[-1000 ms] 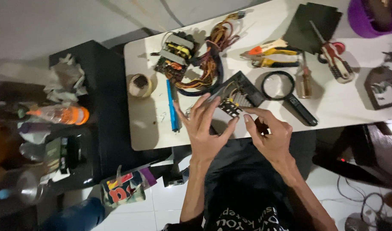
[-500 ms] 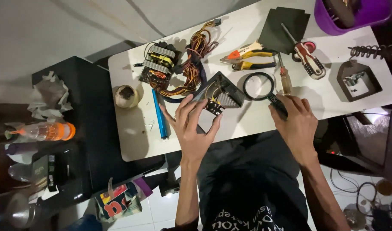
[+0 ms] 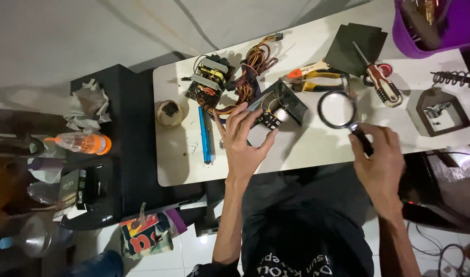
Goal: Repairing an electronic device by soldering and desoldering components on a circuit board using various tools.
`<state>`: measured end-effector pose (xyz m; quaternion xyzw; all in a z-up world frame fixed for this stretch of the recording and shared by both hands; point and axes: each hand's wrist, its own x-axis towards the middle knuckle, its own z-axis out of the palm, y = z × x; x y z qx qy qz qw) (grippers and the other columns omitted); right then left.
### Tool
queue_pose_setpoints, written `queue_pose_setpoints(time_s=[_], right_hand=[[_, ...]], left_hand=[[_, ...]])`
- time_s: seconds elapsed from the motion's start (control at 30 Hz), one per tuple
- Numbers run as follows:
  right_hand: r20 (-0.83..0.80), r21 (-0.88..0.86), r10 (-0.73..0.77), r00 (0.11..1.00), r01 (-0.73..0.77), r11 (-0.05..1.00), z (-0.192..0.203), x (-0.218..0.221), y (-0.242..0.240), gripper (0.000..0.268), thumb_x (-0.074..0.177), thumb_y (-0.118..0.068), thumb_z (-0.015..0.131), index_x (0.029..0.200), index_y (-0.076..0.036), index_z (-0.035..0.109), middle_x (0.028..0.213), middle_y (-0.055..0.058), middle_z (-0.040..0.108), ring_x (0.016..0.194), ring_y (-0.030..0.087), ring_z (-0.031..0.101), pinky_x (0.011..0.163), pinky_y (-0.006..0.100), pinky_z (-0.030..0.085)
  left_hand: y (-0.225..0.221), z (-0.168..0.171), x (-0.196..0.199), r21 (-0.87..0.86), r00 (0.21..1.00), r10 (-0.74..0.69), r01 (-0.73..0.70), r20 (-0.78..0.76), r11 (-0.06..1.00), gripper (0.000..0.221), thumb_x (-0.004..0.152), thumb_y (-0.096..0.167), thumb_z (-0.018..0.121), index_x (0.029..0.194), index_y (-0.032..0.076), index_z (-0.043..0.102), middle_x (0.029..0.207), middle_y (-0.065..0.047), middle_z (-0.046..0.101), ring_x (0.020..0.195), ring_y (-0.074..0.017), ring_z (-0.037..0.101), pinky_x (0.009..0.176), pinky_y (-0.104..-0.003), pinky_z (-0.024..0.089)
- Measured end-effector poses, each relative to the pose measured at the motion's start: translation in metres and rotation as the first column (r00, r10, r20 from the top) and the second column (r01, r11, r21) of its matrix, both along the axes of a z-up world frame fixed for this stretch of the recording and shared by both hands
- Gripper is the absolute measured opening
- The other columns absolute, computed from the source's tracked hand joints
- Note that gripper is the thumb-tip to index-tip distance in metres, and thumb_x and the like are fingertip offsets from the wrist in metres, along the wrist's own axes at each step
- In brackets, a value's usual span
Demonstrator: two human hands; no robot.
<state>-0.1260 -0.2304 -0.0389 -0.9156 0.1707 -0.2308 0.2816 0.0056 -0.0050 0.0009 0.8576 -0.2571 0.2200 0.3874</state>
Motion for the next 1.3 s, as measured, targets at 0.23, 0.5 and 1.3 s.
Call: queue_pose_setpoints(time_s=[0.23,0.5,1.3], right_hand=[[0.287,-0.031,0.080,0.954,-0.074,0.997,0.027,-0.006,0.007,0.033,0.097,0.009,0.085,0.126,0.013,0.070,0.120,0.024,0.064,0.103,0.033,0.054,0.080,0.040,0.046],[0.298,-0.088,0.220,0.929,-0.203,0.975,0.073,0.004,0.058,0.038,0.082,0.007,0.091,0.116,0.005,0.075,0.112,0.015,0.068,0.095,0.026,0.061,0.089,0.039,0.048],[0.331,-0.063,0.228,0.915,-0.220,0.973,0.069,-0.009,0.067,0.038,0.078,0.004,0.092,0.112,0.003,0.076,0.108,0.016,0.071,0.092,0.024,0.063,0.088,0.038,0.049]], left_hand=[[0.000,0.000,0.001,-0.048,1.000,-0.022,0.021,-0.017,0.999,0.048,0.069,0.016,0.092,0.112,0.009,0.072,0.112,-0.001,0.062,0.128,-0.0227,0.058,0.131,-0.060,0.010],[0.004,-0.003,0.003,-0.009,0.999,-0.038,0.038,-0.011,0.999,0.058,0.066,0.008,0.088,0.120,0.013,0.068,0.109,-0.003,0.060,0.127,-0.0262,0.060,0.132,-0.065,0.006],[0.010,-0.006,0.004,-0.035,0.992,-0.102,0.099,-0.081,0.994,0.055,0.074,0.018,0.083,0.127,0.013,0.069,0.116,-0.004,0.058,0.131,-0.0281,0.057,0.132,-0.067,-0.001]])
